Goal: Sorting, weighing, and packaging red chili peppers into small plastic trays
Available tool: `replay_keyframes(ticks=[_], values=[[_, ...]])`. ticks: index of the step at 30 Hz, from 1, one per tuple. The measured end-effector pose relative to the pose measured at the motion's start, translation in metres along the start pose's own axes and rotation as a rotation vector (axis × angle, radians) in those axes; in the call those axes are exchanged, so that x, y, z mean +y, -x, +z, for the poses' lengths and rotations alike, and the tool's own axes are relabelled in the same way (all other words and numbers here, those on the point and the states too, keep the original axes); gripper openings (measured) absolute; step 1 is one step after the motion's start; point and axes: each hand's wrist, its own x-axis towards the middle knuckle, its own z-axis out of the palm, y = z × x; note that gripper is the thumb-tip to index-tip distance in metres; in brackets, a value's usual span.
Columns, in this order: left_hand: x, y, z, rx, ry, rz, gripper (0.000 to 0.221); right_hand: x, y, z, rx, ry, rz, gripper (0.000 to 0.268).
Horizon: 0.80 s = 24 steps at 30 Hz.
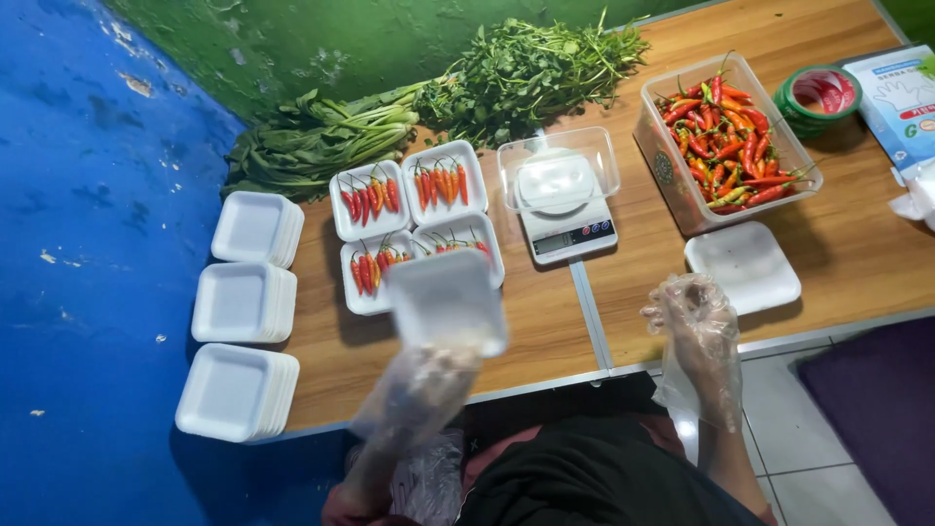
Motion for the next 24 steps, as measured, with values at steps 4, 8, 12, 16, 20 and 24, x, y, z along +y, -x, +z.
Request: replay_keyframes(ticks=[4,8,12,16,20,24], values=[[0.054,-0.025,0.109,-0.087,0.272,0.321,0.027,0.003,0.003,-0.007,0.023,0.024,0.028,0.015],[0.048,-0.017,0.172,0.042,0.265,0.502,0.035,-0.011,-0.015,-0.028,0.073,0.038,0.010,0.018],[0.029,-0.063,0.093,0.228,0.564,0.109,0.045,-0.024,-0.068,-0.062,0.098,0.170,-0.249,0.013],[0.037,-0.052,0.070,-0.218,0.627,-0.323,0.012,-0.072,-0.132,-0.063,0.001,0.533,-0.521,0.017],[0.033,-0.090,0.016,-0.660,0.875,-1.036,0.030,-0.132,-0.174,-0.022,-0.138,0.681,-0.414,0.014],[0.037,-0.084,0.028,-0.663,0.788,-0.915,0.067,-0.137,-0.208,0.006,-0.340,0.991,-0.132,0.027]])
